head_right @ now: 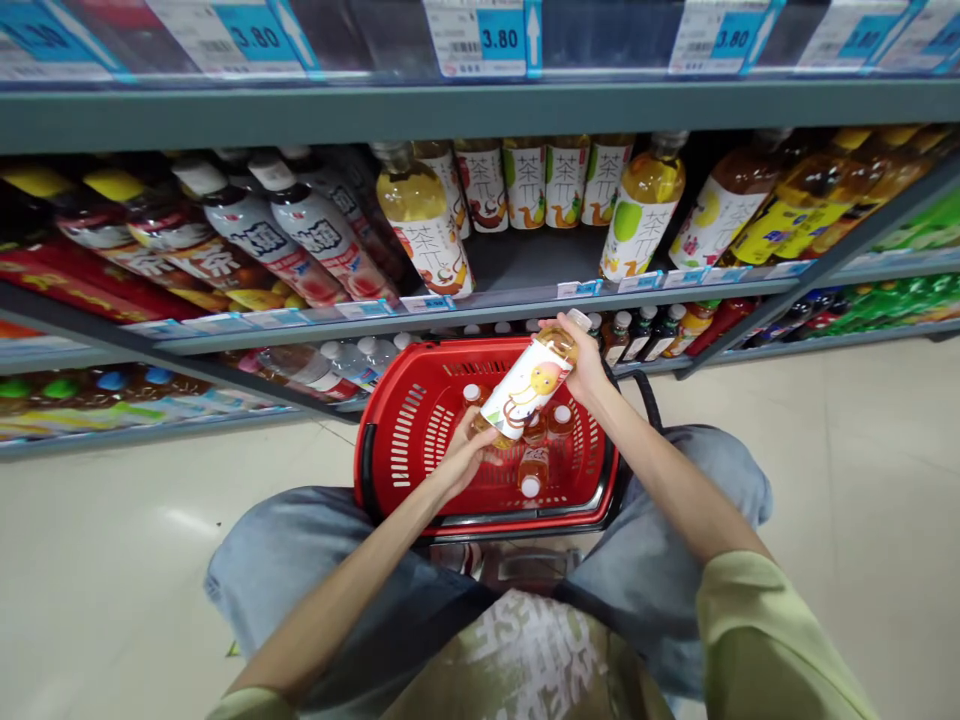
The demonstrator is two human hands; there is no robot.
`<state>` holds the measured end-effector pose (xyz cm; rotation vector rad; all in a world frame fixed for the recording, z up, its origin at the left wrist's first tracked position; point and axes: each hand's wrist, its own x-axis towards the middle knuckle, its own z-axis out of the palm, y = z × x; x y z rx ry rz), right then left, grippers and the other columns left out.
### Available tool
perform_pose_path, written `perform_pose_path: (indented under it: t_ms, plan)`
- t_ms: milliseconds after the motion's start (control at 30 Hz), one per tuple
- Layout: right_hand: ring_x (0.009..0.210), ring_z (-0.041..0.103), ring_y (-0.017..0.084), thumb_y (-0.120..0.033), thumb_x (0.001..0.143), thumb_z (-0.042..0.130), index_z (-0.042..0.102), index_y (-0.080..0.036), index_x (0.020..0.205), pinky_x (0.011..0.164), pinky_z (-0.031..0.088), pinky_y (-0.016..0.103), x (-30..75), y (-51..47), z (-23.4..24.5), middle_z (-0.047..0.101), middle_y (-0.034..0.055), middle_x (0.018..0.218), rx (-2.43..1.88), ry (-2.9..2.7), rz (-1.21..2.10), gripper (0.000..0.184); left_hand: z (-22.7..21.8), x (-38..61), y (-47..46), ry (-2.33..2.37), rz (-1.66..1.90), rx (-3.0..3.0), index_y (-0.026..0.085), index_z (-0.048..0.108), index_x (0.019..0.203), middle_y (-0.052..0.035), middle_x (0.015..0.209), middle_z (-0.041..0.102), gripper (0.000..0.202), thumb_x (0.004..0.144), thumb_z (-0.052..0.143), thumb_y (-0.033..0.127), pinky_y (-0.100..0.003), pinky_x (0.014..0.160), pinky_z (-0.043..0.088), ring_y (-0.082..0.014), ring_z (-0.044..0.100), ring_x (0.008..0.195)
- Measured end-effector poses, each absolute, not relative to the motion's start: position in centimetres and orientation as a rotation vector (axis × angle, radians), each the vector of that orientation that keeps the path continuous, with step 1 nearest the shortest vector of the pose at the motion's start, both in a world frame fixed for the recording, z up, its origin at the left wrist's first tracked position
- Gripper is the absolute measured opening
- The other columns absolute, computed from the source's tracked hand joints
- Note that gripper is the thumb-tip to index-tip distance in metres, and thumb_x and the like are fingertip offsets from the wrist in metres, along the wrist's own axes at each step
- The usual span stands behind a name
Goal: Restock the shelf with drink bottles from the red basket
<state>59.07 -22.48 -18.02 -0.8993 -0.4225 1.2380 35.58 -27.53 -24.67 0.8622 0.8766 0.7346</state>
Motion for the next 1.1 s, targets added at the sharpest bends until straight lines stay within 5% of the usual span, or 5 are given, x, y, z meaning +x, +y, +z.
perform_pose_path:
  t_ms: [167,300,567,867,1100]
  plan:
    - [0.073,0.072,0.022,-0.048,0.067,0.091,0.077,-0.018,0.079,0.071,0.06,0.034,58.7,-23.8,-16.1,0.078,0.0062,0.086,-1.069,-0.587,1.063,0.035,-25.1,37.0,-27.2,0.764,0.568,0.868,0.018,0.056,0.112,-0.0099,0.116,0.068,0.061,0.067,0.092,0.039,-0.026,0.06,0.064,-0.021,0.073,0.094]
    - [0.071,0.071,0.021,-0.049,0.071,0.089,0.079,-0.018,0.082,0.069,0.058,0.035,58.2,-24.7,-14.7,0.077,0.0046,0.082,-1.2,-0.769,0.783,0.035,-26.4,38.7,-27.4,0.678,0.564,0.875,0.025,0.051,0.134,-0.0155,0.137,0.06,0.079,0.067,0.093,0.029,-0.035,0.071,0.067,-0.0277,0.069,0.114]
    - [0.066,0.067,0.019,-0.049,0.07,0.089,0.077,-0.018,0.078,0.068,0.06,0.036,58.7,-24.2,-12.0,0.071,0.0006,0.073,-1.214,-0.868,0.481,0.033,-30.3,39.1,-28.4,0.705,0.315,1.174,0.018,0.059,0.119,-0.0065,0.098,0.07,0.069,0.063,0.094,0.039,-0.026,0.063,0.058,-0.0156,0.069,0.082]
    - [0.08,0.072,0.023,-0.049,0.078,0.082,0.077,-0.017,0.084,0.081,0.061,0.044,59.8,-21.5,-5.4,0.072,0.0052,0.083,-0.962,-0.884,0.04,0.033,-30.4,38.4,-29.1,0.606,0.14,1.444,0.018,0.065,0.113,-0.0082,0.098,0.073,0.053,0.077,0.081,0.053,-0.027,0.065,0.055,-0.0167,0.069,0.079]
    - [0.098,0.073,0.025,-0.049,0.088,0.073,0.074,-0.017,0.099,0.096,0.059,0.045,58.9,-17.0,-4.1,0.072,0.0089,0.101,-0.928,-0.911,-0.228,0.033,-30.8,38.2,-28.8,0.593,0.138,1.553,0.019,0.065,0.112,-0.0071,0.096,0.076,0.042,0.084,0.075,0.048,-0.028,0.072,0.055,-0.0161,0.07,0.077]
